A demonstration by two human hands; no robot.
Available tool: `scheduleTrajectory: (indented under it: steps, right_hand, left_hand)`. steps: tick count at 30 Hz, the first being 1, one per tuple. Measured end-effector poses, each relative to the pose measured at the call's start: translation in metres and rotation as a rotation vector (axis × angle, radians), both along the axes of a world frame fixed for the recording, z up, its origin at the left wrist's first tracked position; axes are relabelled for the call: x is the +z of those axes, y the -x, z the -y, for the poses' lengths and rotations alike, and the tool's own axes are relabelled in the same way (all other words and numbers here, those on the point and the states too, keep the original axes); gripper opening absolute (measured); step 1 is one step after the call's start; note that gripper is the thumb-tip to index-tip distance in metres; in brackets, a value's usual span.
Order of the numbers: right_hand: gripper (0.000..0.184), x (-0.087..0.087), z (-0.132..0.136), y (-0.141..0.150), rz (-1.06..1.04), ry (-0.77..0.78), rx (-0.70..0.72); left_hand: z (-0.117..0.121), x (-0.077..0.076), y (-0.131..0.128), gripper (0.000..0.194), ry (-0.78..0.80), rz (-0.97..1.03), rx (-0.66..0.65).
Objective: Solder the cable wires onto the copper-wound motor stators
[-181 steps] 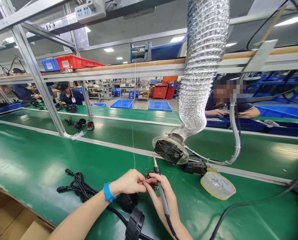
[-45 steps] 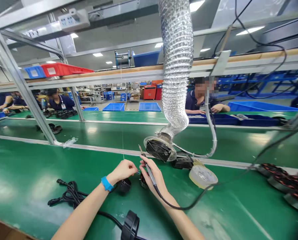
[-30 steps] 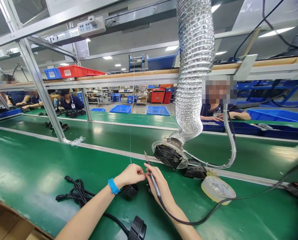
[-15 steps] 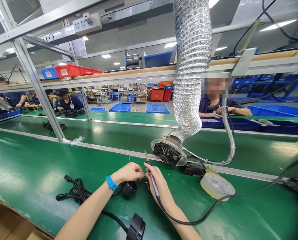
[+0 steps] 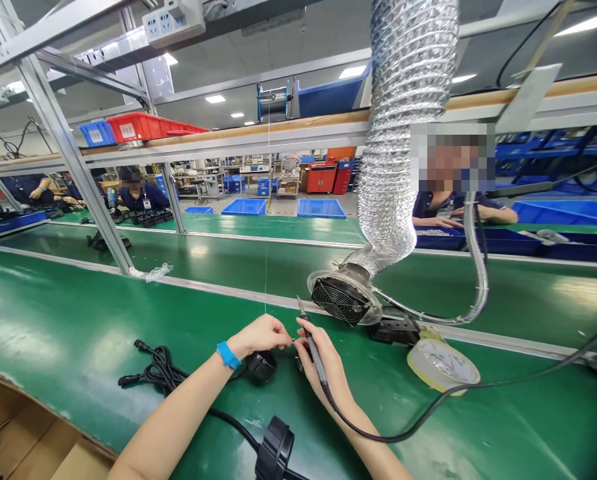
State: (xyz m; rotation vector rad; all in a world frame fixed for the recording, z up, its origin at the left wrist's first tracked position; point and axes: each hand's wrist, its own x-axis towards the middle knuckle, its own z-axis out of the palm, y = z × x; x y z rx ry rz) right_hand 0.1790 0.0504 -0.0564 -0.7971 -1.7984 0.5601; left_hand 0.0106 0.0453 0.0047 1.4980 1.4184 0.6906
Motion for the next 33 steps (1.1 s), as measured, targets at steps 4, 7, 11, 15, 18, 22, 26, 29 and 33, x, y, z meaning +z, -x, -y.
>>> scheduleTrajectory:
  steps: [4,7,11,15,18,22,26,29,33]
  right_hand:
    - [0.038,0.000,0.003,-0.002,-0.062,0.118,0.026]
    - [0.040,0.001,0.004,-0.002,-0.086,0.160,0.021]
    - [0.042,0.000,0.002,-0.001,-0.124,0.166,-0.011]
    - [0.044,-0.001,-0.001,0.000,-0.147,0.179,-0.024]
    - [0.043,0.003,0.001,-0.001,-0.152,0.189,-0.023]
    - [0.031,0.015,0.007,-0.006,-0.220,0.212,-0.072]
    - [0.025,0.025,0.014,-0.015,-0.274,0.160,-0.220]
    - [0.029,0.027,0.018,-0.021,-0.277,0.087,-0.282]
    - [0.030,0.027,0.023,-0.023,-0.274,0.043,-0.263]
  left_hand:
    - [0.002,0.002,0.001,0.018,-0.005,-0.005,-0.004]
    - [0.003,0.002,0.003,0.020,-0.013,-0.026,-0.023]
    - [0.002,0.001,0.004,0.024,-0.002,-0.049,-0.045]
    - [0.002,0.005,0.003,0.026,0.032,-0.067,-0.077]
    - [0.004,0.009,0.000,0.027,0.041,-0.092,-0.088]
    - [0.004,0.010,-0.001,0.029,0.044,-0.116,-0.089]
    - [0.001,0.006,0.001,0.031,0.057,-0.097,-0.089]
    - [0.000,0.005,0.002,0.032,0.068,-0.094,-0.093]
    - [0.001,0.006,0.002,0.032,0.070,-0.092,-0.102]
